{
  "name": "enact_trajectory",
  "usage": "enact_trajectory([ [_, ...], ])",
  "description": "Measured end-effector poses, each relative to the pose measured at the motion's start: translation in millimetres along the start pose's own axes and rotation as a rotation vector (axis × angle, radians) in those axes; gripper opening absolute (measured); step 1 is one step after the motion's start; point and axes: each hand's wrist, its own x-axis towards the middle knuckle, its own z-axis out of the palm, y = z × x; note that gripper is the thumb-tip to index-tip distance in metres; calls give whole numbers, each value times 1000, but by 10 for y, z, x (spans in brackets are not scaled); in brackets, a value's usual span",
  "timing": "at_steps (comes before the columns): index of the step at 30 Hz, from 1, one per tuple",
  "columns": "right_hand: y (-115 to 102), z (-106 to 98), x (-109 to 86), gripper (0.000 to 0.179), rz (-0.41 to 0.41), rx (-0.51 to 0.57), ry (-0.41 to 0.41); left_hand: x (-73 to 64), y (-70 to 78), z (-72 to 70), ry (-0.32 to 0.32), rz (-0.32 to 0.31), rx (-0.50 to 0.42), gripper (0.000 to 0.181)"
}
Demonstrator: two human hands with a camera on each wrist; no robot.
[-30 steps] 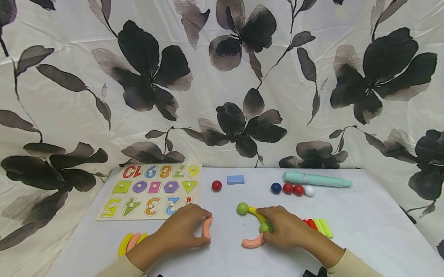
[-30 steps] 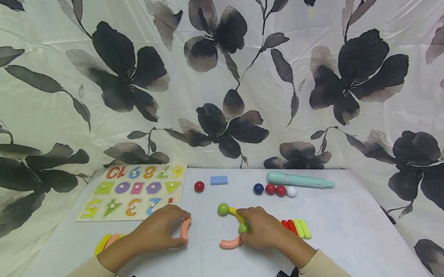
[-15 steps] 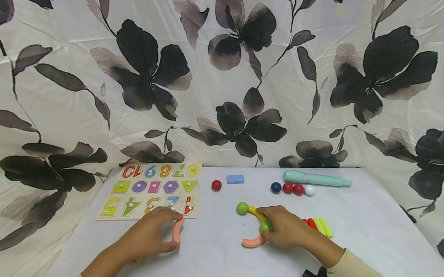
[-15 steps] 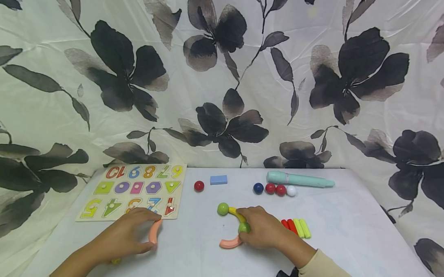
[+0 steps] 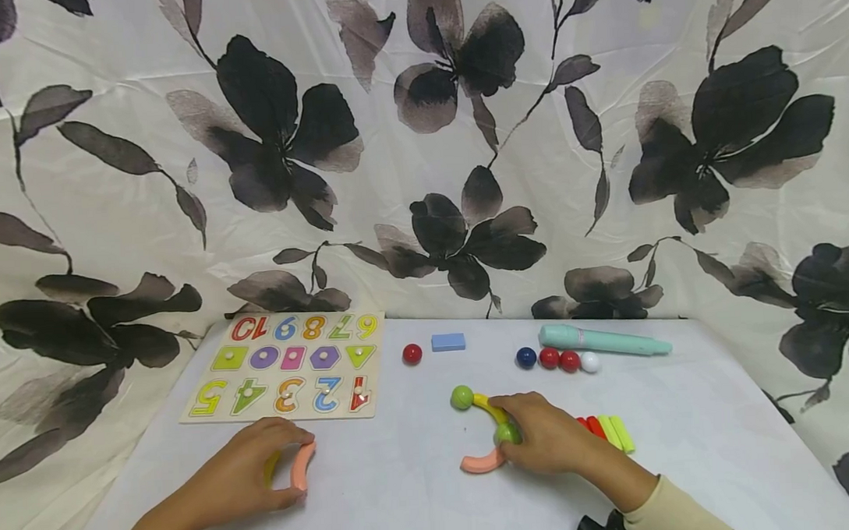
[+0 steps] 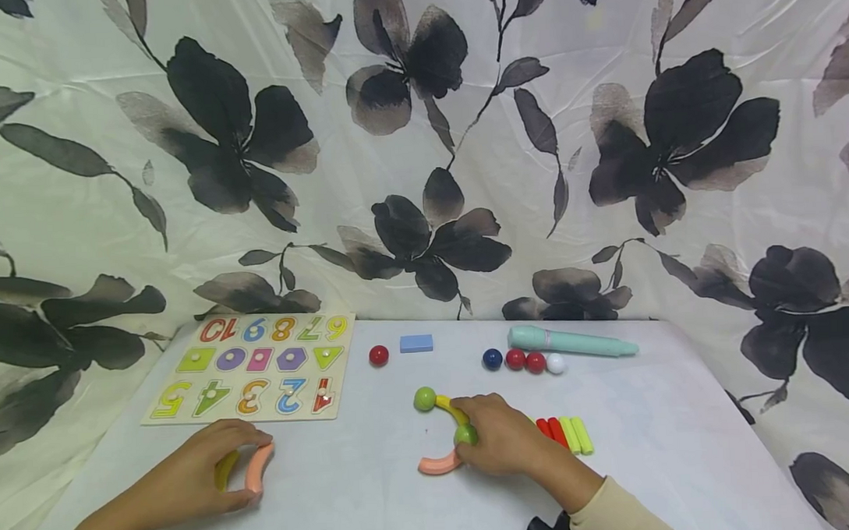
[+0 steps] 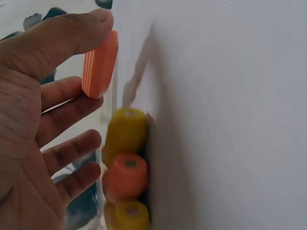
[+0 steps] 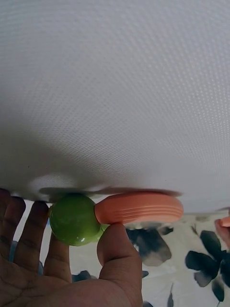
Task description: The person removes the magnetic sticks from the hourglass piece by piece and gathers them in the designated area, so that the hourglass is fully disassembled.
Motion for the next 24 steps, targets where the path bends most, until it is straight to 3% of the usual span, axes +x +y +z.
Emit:
enact_trajectory([
  [7, -6, -5, 1, 59, -1, 3, 0, -96, -100, -3, -8, -58, 19, 67],
  [13, -11, 8, 3, 60, 10, 9, -8, -136, -166, -8, -25, -72, 20, 68],
  [24, -9, 4, -2, 59, -4, 1, 0, -168, -157, -37, -65, -151, -39, 69],
])
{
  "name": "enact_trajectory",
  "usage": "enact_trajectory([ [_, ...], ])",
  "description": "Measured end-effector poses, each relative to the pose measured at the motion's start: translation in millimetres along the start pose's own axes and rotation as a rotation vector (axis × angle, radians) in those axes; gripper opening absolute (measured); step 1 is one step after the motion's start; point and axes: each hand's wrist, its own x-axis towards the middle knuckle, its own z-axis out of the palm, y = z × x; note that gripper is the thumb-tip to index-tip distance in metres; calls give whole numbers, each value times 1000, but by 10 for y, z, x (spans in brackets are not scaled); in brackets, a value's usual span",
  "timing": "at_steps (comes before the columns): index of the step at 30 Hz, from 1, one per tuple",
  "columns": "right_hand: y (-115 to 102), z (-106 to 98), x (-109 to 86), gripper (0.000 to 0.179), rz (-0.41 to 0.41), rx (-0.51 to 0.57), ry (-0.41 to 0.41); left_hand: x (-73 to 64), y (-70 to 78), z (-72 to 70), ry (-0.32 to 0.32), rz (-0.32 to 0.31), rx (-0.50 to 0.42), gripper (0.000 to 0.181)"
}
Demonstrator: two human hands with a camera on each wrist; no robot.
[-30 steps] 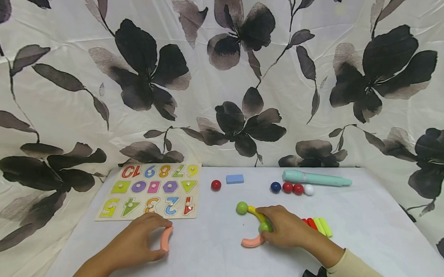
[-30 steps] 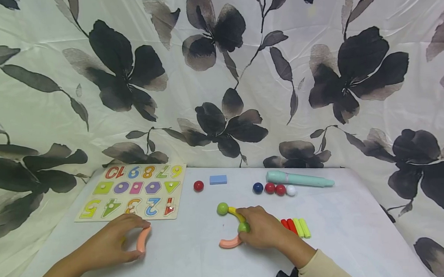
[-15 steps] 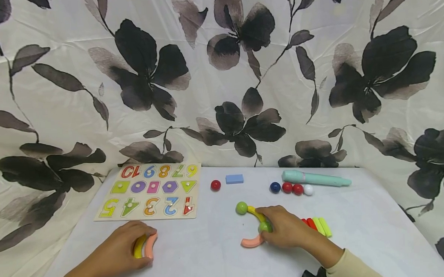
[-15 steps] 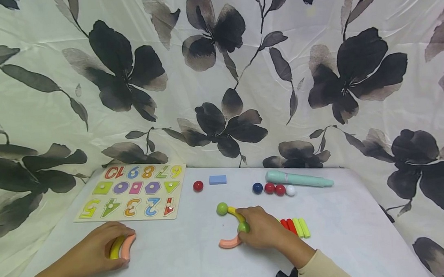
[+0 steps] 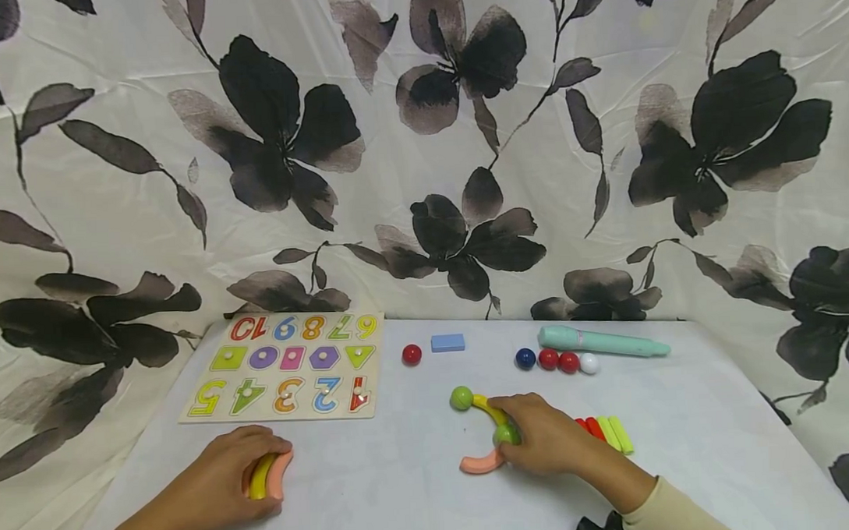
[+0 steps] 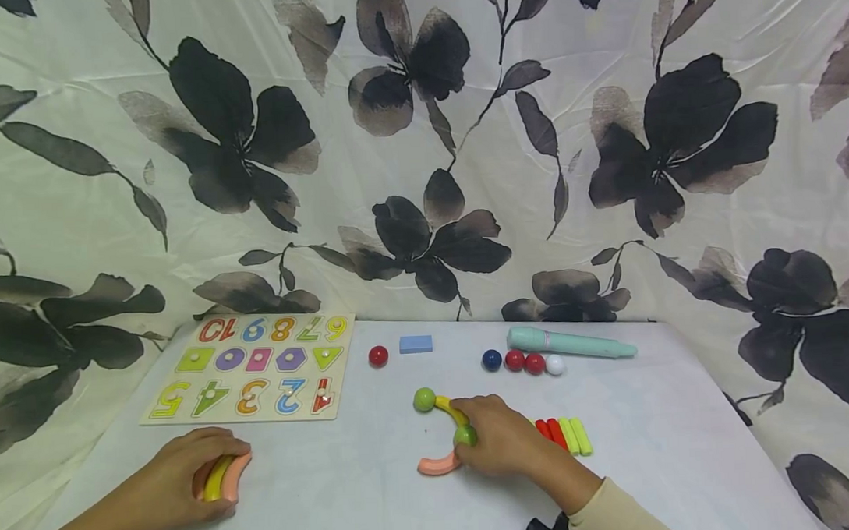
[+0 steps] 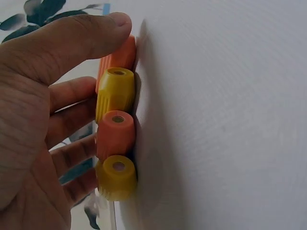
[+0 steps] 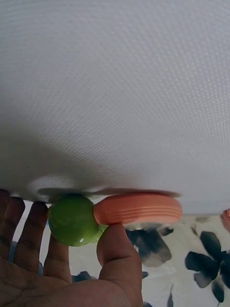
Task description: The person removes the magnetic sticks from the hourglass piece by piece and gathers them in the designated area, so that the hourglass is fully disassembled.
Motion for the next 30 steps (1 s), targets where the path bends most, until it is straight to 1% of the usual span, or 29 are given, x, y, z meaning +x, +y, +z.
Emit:
enact_trajectory([
  [4, 2, -3, -1, 61, -2, 3, -1, 8, 12, 0, -8, 11, 9, 71],
  [8, 4, 2, 5, 65, 11, 15, 1, 22, 65, -10, 6, 38, 25, 74],
  [9, 3, 4, 8, 66, 17, 18, 2, 26, 87, -12, 17, 49, 33, 74],
  [12, 1, 11, 16, 68, 38, 29, 7, 60, 172, -12, 49, 109, 49, 72],
  [15, 1, 11, 22, 67, 46, 36, 10, 126, 288, 7, 76, 168, 65, 66],
  [16, 2, 10, 23, 66, 46, 37, 10, 154, 333, 14, 78, 189, 66, 64],
  [18, 6, 9, 23, 65, 43, 37, 10, 214, 421, 35, 73, 213, 73, 61],
  [20, 12, 11, 24, 65, 38, 38, 11, 272, 511, 59, 67, 241, 59, 57],
  [25, 30, 14, 19, 60, 17, 35, 14, 414, 742, 138, 26, 277, 43, 49],
  [28, 36, 9, 5, 57, 1, 25, 15, 516, 885, 209, 12, 288, 40, 47],
  [30, 37, 5, -7, 54, -12, 17, 17, 592, 974, 274, 4, 285, 33, 46],
])
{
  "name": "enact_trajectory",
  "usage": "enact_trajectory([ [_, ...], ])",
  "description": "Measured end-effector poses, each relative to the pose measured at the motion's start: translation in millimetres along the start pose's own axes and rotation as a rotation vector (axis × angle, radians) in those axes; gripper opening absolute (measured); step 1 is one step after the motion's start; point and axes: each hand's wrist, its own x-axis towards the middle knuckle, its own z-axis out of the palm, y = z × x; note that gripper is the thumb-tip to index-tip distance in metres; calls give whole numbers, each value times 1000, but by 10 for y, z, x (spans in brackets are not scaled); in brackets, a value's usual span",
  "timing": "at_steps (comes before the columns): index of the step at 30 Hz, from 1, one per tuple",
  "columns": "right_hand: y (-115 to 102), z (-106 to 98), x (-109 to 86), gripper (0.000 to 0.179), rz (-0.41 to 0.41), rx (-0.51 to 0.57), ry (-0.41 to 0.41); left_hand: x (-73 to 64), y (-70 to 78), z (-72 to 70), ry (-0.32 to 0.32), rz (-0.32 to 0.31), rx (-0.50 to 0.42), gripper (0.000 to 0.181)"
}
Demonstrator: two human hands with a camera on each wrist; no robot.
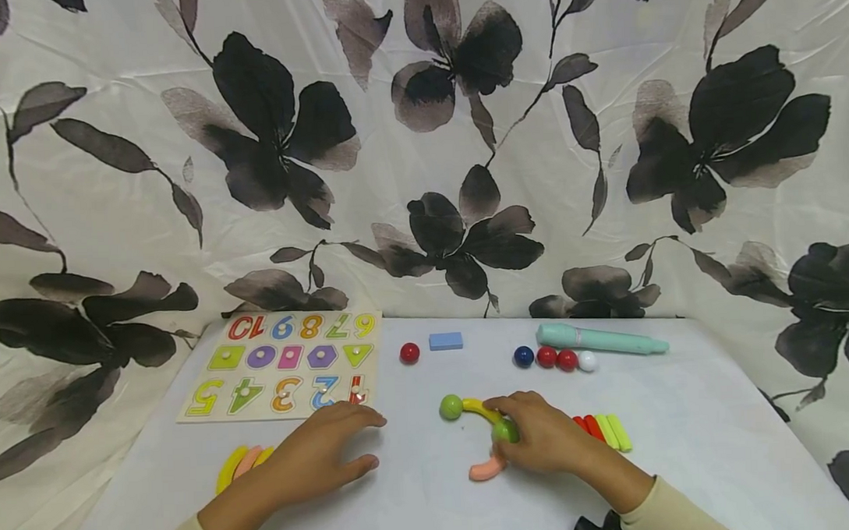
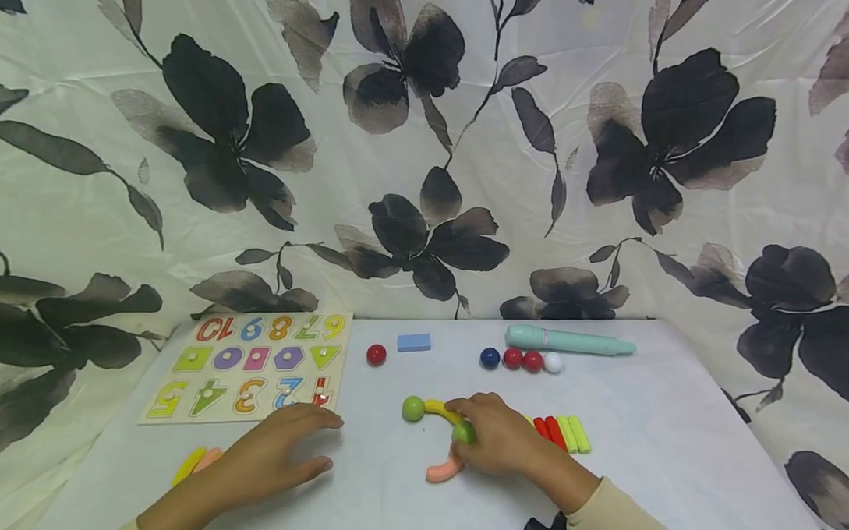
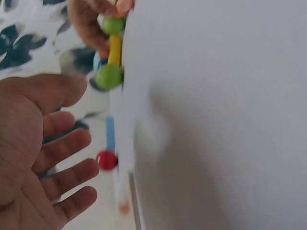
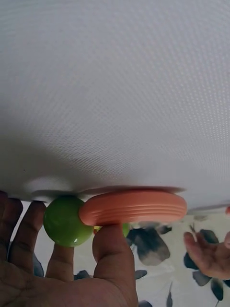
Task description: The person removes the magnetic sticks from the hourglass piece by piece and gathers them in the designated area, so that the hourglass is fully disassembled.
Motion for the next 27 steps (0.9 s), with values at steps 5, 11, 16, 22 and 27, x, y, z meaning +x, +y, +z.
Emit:
enact_trajectory([
  [5, -9, -18, -28, 51, -56, -6, 1, 249, 146, 158, -32, 2, -4, 44],
  [11, -3, -26, -40, 51, -89, -12, -10, 477, 315, 320, -30, 32, -10, 46],
  [16, -2, -48, -35, 53, -52, 16, -36, 639, 394, 422, -22, 19, -24, 49],
  [22, 26, -61, -27, 63, -33, 32, -74, 830, 439, 518, -13, 37, 0, 42],
  [27, 31, -58, -26, 64, -60, 34, -69, 954, 478, 548, -30, 57, 70, 35],
])
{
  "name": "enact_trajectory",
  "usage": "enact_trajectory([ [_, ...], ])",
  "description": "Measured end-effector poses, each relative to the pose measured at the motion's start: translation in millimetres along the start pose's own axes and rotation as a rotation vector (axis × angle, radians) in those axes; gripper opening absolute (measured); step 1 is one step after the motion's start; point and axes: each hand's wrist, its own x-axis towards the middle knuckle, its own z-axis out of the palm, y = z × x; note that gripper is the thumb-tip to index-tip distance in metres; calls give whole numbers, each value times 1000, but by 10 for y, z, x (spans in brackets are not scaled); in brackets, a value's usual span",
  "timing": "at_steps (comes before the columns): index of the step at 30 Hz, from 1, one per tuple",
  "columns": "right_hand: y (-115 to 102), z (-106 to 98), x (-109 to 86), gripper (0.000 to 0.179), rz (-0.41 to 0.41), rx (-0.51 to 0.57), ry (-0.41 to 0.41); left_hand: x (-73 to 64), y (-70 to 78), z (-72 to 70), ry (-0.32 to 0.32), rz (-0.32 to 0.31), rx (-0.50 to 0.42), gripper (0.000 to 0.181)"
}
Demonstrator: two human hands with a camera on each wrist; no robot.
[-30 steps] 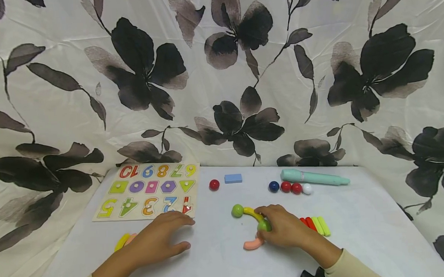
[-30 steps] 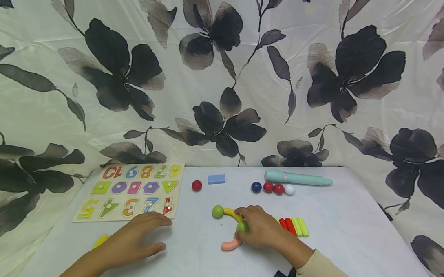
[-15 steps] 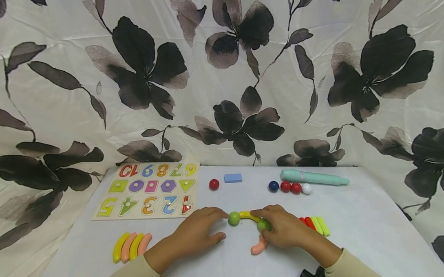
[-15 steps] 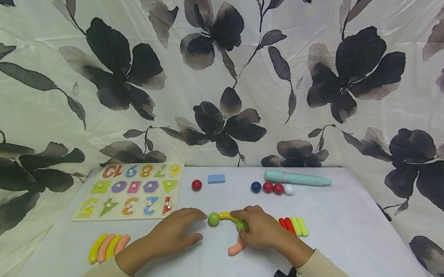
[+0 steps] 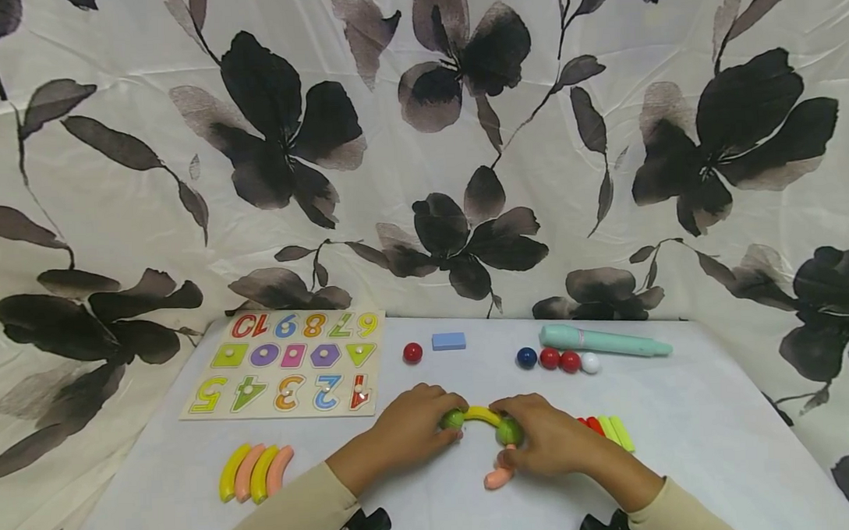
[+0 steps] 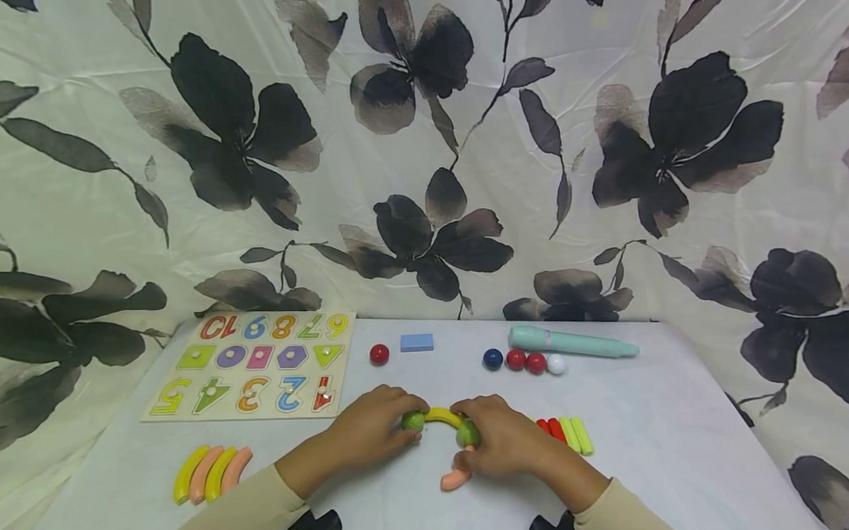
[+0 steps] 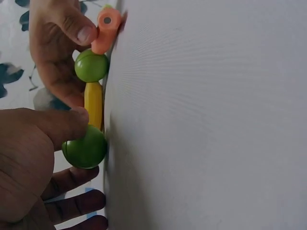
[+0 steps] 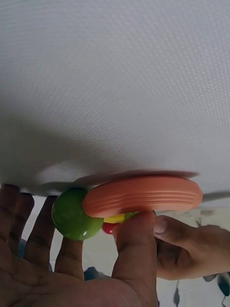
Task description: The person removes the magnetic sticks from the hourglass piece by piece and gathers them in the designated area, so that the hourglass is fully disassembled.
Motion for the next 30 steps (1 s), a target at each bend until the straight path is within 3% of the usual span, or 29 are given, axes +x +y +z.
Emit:
enact_trajectory([
  [6, 4, 0, -17, 63, -9, -3, 8, 45, 20, 4, 7, 28, 40, 30],
  [16, 20, 11, -16, 64, -12, 3, 14, 28, -30, -3, 9, 34, -17, 28],
  [23, 26, 27, -7, 62, -8, -6, 1, -17, -85, -3, -23, 4, -87, 27],
  [30, 8, 19, -9, 61, -7, -22, -4, -67, -135, -69, -69, 14, -85, 26],
])
